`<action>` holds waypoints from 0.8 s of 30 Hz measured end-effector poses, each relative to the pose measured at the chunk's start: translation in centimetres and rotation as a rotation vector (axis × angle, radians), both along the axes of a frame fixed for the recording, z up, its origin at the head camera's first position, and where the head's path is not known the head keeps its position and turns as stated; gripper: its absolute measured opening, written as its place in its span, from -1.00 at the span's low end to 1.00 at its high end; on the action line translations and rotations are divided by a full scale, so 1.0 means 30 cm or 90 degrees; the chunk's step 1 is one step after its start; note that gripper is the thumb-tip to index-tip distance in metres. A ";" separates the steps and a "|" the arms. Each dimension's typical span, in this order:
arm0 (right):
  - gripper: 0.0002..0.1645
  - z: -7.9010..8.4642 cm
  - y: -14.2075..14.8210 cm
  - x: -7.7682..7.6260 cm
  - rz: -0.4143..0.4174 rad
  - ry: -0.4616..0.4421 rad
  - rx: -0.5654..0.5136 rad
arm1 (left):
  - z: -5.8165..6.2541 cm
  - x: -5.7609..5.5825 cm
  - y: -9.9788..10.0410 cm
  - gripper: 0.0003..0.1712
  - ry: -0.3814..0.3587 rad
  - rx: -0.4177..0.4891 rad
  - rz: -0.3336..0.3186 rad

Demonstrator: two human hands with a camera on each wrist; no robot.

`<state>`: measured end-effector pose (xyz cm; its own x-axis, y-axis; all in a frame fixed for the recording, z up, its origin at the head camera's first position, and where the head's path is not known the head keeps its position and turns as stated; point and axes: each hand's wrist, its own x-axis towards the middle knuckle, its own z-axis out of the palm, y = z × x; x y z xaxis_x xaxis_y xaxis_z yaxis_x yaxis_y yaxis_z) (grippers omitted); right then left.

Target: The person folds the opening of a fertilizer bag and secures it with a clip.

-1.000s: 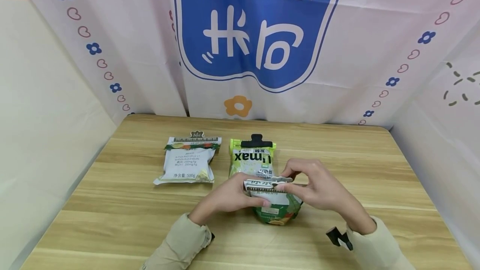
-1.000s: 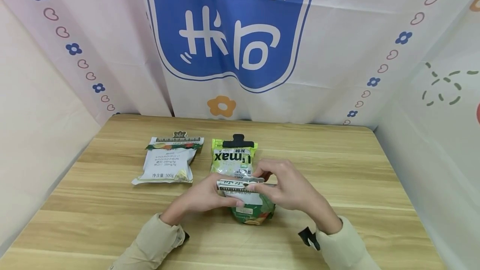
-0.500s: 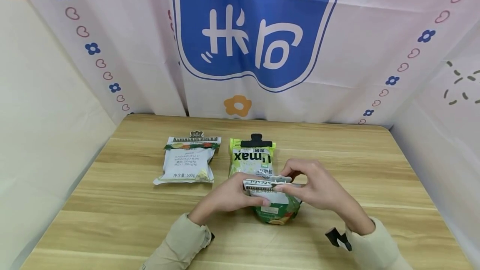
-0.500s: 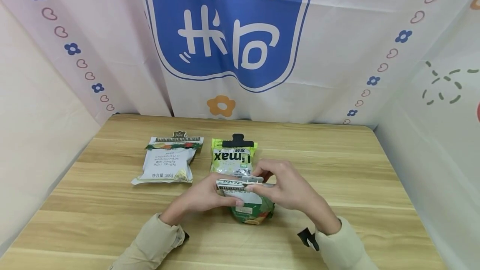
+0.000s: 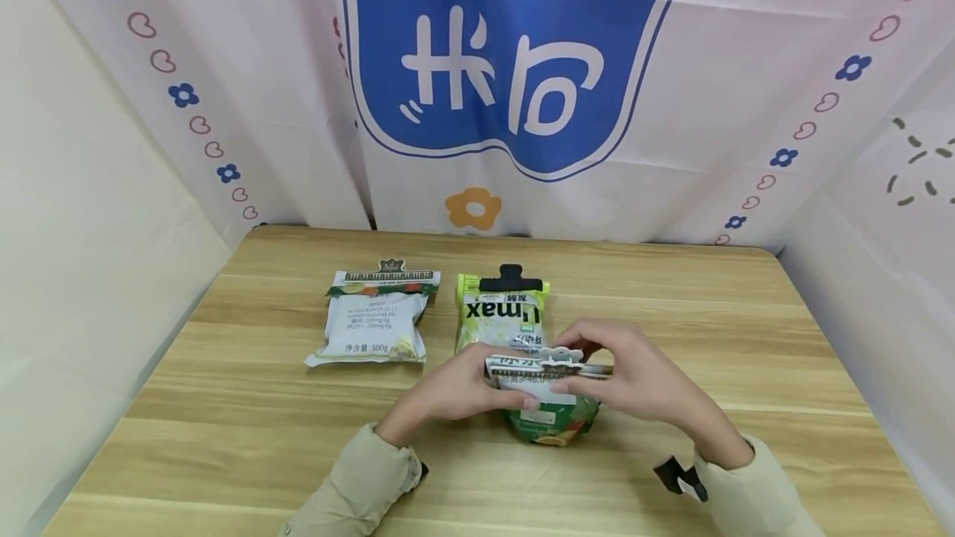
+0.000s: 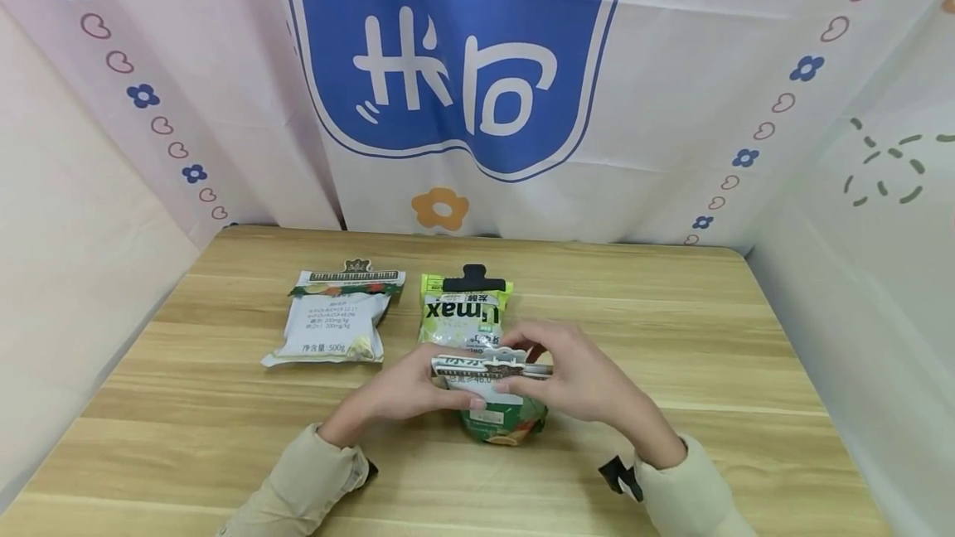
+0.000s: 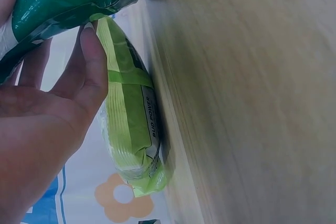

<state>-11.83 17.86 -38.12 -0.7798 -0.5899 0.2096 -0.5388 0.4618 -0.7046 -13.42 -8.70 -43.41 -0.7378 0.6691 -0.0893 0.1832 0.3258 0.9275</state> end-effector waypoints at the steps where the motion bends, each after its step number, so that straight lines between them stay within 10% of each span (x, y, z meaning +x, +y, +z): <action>1: -0.57 -0.005 0.005 0.002 -0.003 -0.007 0.010 | -0.001 -0.001 0.001 -0.61 0.006 -0.002 0.000; 8: -0.28 -0.057 0.057 0.021 -0.038 -0.077 0.055 | -0.004 0.000 0.001 -0.60 0.006 0.005 -0.001; 24: -0.32 -0.166 0.117 0.032 -0.054 -0.218 -0.010 | -0.003 0.001 0.001 -0.57 0.005 0.006 -0.002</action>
<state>-10.87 21.38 -43.09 -0.8523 -0.5191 -0.0645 -0.2302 0.4829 -0.8449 -13.41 -8.68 -43.51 -0.7366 0.6719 -0.0776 0.1906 0.3164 0.9293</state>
